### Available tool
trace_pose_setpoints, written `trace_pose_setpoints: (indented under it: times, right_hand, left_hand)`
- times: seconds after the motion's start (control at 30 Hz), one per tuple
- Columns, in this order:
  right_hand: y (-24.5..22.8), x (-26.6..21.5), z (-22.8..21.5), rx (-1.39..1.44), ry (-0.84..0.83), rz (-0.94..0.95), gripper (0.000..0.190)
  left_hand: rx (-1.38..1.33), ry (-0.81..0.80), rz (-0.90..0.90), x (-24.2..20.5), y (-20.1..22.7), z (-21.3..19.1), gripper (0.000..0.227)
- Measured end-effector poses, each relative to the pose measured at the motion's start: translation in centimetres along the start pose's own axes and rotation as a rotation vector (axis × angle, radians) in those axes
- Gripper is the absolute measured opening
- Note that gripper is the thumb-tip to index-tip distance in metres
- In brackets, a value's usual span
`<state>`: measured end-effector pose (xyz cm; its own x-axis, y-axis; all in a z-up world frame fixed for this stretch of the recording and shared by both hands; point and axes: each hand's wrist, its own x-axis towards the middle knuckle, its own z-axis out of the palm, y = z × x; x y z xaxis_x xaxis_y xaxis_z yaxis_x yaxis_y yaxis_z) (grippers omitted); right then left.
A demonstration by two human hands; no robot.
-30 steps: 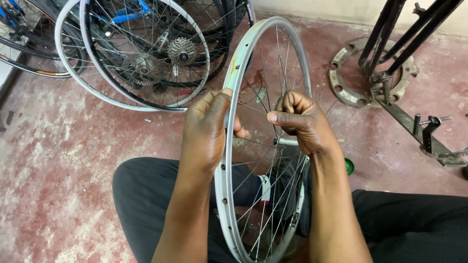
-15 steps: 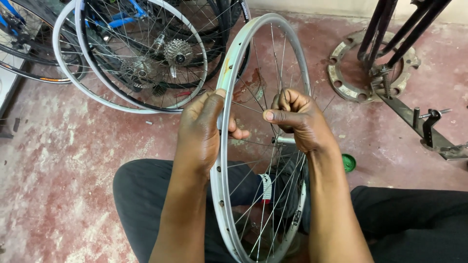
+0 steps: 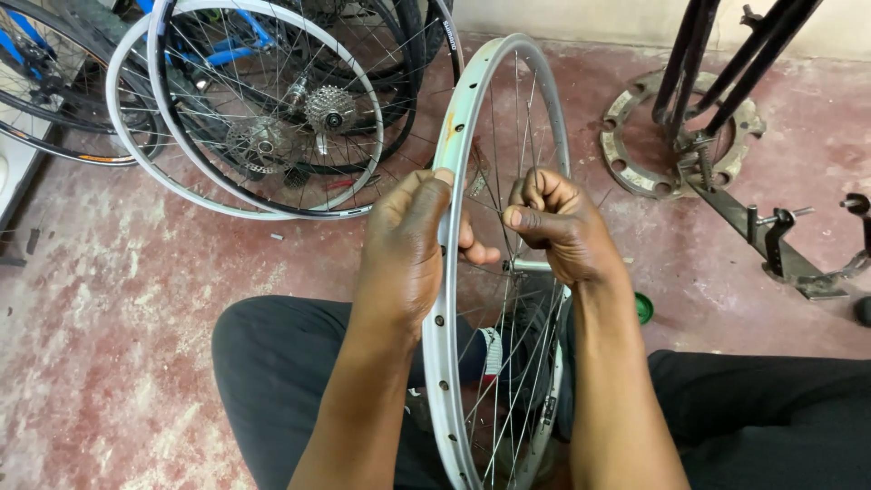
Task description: The person sits on the floor and laces a bicycle wheel by inserting spokes into the hub and rim. They thread the spoke ends through the rim holes and secure them with nipples, rotating the wheel to continue the process.
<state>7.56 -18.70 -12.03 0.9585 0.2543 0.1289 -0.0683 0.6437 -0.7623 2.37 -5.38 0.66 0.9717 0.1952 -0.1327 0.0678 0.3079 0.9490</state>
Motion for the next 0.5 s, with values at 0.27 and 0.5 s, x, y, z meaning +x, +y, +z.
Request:
trace_pose_setpoints:
  times: [0.27,0.5]
  right_hand:
    - [0.3,0.2,-0.6,0.032,-0.029,-0.038,0.036]
    - [-0.5,-0.3,-4.2,0.099,-0.049,-0.137,0.034]
  left_hand:
    - [0.027,0.042,-0.007,-0.2,-0.4,2.6,0.017]
    - [0.079,0.096,-0.034,-0.9,-1.4,6.9,0.018]
